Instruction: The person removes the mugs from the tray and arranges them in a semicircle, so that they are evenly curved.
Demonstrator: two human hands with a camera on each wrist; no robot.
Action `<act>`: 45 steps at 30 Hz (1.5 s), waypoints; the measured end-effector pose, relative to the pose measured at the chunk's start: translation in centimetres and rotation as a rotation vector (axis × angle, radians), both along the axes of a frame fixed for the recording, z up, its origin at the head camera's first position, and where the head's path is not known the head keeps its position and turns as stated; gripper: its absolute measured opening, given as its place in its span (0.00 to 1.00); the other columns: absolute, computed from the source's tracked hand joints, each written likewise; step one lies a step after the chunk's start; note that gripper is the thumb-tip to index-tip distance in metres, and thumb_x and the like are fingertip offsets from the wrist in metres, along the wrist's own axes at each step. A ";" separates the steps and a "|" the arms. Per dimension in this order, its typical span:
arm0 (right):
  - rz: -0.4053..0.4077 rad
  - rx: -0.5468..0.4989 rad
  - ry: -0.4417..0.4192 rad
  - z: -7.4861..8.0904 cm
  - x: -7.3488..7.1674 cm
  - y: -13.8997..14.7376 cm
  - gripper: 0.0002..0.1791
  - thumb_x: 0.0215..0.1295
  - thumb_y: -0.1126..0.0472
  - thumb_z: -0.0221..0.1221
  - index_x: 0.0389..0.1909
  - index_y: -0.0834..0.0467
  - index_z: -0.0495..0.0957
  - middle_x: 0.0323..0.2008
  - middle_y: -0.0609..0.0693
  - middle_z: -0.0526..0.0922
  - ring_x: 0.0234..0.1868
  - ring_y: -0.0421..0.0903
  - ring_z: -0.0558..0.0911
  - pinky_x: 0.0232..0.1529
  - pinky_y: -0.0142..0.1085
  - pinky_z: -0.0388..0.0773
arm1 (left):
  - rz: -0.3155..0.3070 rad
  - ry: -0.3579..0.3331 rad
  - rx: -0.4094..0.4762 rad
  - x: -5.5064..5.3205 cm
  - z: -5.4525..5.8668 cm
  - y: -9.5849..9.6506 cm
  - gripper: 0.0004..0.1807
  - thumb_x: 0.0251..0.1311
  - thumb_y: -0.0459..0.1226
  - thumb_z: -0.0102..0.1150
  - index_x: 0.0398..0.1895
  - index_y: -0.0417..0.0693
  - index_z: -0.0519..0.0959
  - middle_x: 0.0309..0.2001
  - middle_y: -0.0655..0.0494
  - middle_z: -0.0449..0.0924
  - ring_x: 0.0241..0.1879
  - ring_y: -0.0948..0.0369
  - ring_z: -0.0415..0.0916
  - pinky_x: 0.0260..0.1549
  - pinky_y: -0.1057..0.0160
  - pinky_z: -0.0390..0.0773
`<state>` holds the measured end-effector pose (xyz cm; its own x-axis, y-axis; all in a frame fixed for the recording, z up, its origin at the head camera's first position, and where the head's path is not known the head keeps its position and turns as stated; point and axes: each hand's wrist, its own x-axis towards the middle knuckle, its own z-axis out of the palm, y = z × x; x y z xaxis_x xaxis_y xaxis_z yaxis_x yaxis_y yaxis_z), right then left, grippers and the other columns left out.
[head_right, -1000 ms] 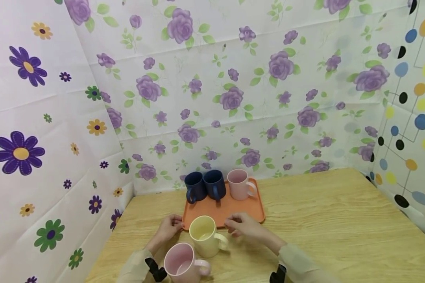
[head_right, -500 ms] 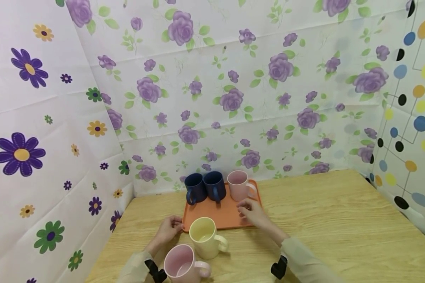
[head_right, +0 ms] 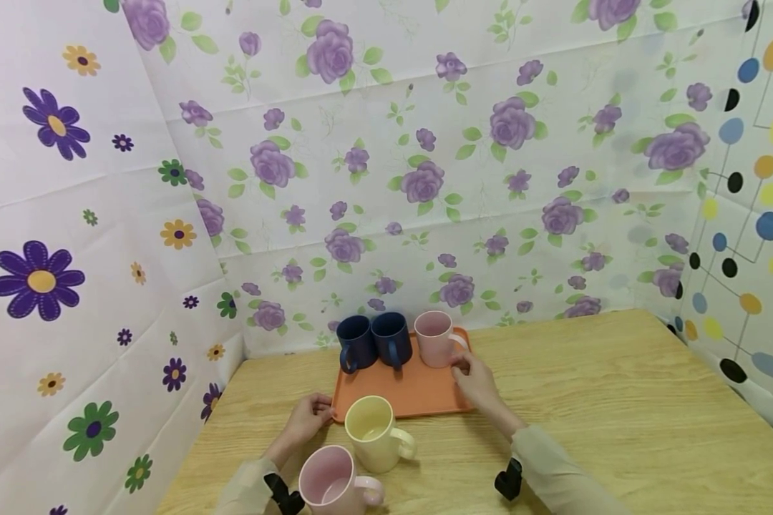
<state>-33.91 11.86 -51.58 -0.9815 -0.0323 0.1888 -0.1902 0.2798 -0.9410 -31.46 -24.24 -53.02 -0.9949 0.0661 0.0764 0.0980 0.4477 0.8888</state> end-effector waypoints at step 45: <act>-0.179 0.159 0.167 -0.7 -3.4 0.7 0.18 0.67 0.63 0.56 0.54 0.70 0.73 0.44 0.66 0.80 0.45 0.59 0.79 0.41 0.40 0.79 | 0.008 -0.013 -0.002 0.2 0.4 0.2 0.13 0.61 0.24 0.57 0.46 0.21 0.72 0.34 0.39 0.77 0.32 0.58 0.76 0.31 0.64 0.85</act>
